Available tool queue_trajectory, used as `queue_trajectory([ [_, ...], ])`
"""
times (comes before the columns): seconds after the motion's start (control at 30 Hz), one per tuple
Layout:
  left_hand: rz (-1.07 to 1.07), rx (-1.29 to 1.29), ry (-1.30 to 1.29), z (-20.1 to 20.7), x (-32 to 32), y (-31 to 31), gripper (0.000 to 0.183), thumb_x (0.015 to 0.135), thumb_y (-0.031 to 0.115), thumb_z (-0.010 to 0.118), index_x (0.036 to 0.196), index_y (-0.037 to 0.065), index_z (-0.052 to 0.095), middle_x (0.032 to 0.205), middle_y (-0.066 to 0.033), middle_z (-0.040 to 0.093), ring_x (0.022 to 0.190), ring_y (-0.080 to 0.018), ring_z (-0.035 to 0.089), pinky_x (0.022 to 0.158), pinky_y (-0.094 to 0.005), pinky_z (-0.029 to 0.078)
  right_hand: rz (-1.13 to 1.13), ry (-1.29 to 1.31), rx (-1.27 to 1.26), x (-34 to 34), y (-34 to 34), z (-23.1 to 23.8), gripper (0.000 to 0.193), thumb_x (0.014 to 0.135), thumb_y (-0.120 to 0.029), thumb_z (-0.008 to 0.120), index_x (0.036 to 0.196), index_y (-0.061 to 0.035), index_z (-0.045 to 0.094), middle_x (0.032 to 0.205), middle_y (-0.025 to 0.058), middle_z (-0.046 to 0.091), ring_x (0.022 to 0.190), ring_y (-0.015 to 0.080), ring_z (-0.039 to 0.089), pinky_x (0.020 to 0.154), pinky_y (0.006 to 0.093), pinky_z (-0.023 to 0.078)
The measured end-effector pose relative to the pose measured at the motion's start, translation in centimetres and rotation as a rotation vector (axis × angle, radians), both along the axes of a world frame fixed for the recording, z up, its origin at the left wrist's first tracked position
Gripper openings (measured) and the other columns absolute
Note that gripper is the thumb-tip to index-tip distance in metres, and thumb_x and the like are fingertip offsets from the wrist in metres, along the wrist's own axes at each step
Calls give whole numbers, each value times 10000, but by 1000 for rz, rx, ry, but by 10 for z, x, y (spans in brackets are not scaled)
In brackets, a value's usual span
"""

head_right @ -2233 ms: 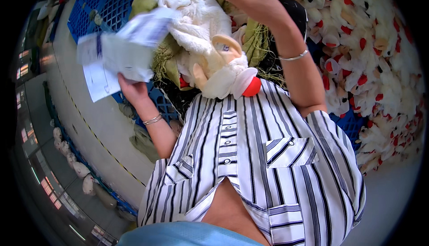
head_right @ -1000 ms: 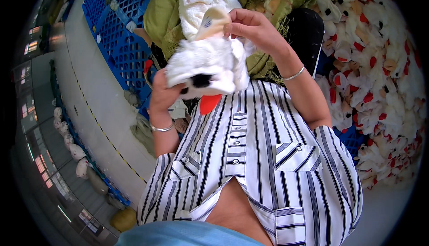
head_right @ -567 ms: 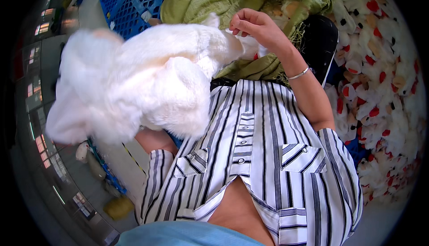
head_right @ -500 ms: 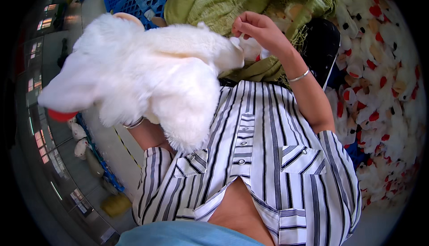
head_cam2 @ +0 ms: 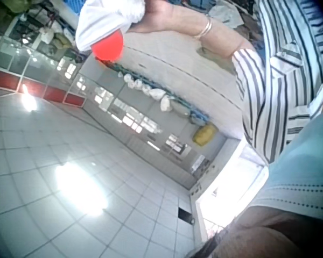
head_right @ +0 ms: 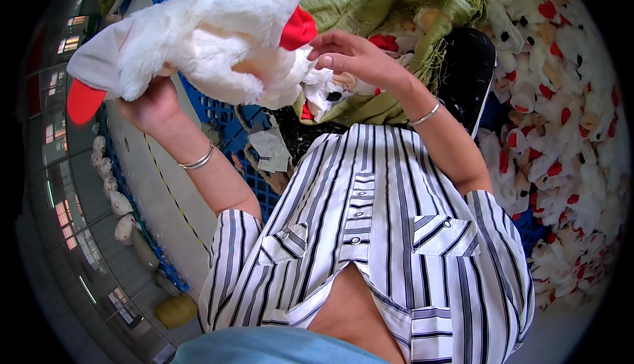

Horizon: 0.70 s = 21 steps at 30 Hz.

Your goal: The person is assembling white stuffed rabbit toys by hand. They repeatedly pick up the plush bodies and red fabric pieces, stuffing the red material into the white bodies and adjusting the features. The person handles the toys one at a time, occasionally picking up a paper document before returning to the assembly process.

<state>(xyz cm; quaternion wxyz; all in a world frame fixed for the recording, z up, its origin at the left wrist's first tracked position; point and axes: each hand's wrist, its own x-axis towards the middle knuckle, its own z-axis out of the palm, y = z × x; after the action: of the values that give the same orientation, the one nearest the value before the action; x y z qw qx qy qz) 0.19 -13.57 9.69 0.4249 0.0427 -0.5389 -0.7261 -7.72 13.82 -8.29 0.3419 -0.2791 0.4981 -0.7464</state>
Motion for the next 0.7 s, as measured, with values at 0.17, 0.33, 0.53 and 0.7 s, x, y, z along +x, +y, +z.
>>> queue_trajectory([
  [0.17, -82, 100, -2, -4, -6, 8, 572, 1036, 417, 407, 1418, -9, 427, 1409, -169, 519, 1298, -359, 514, 1078, -542, 438, -118, -104, -7, -1, -17, 11, 714, 902, -525, 667, 1354, 1, 498, 1263, 103, 606, 1091, 178, 633, 909, 319, 516],
  [0.33, -102, 211, 35, -10, -17, 3, 514, 1029, 296, 434, 1385, -74, 440, 1419, -224, 499, 1304, -382, 502, 1106, -557, 408, -350, -312, -391, -42, -3, 21, 332, 978, -279, 620, 1173, -10, 628, 956, 54, 694, 778, 118, 647, 687, 270, 531],
  [0.53, -247, 252, 2, -28, -25, -13, 494, 1040, 271, 407, 1401, -66, 409, 1414, -226, 489, 1299, -384, 491, 1093, -550, 425, -367, -381, -423, -50, 42, 75, 290, 986, -275, 588, 1127, -27, 640, 808, 28, 674, 662, 104, 619, 544, 218, 486],
  [0.7, -142, 316, -363, -105, -77, -36, 550, 1007, 326, 531, 1394, -21, 350, 1339, -206, 493, 1267, -305, 463, 1069, -520, 392, -511, -335, -112, -88, 34, -17, 290, 971, -252, 634, 1160, -33, 621, 959, 40, 690, 727, 96, 623, 633, 264, 506],
])
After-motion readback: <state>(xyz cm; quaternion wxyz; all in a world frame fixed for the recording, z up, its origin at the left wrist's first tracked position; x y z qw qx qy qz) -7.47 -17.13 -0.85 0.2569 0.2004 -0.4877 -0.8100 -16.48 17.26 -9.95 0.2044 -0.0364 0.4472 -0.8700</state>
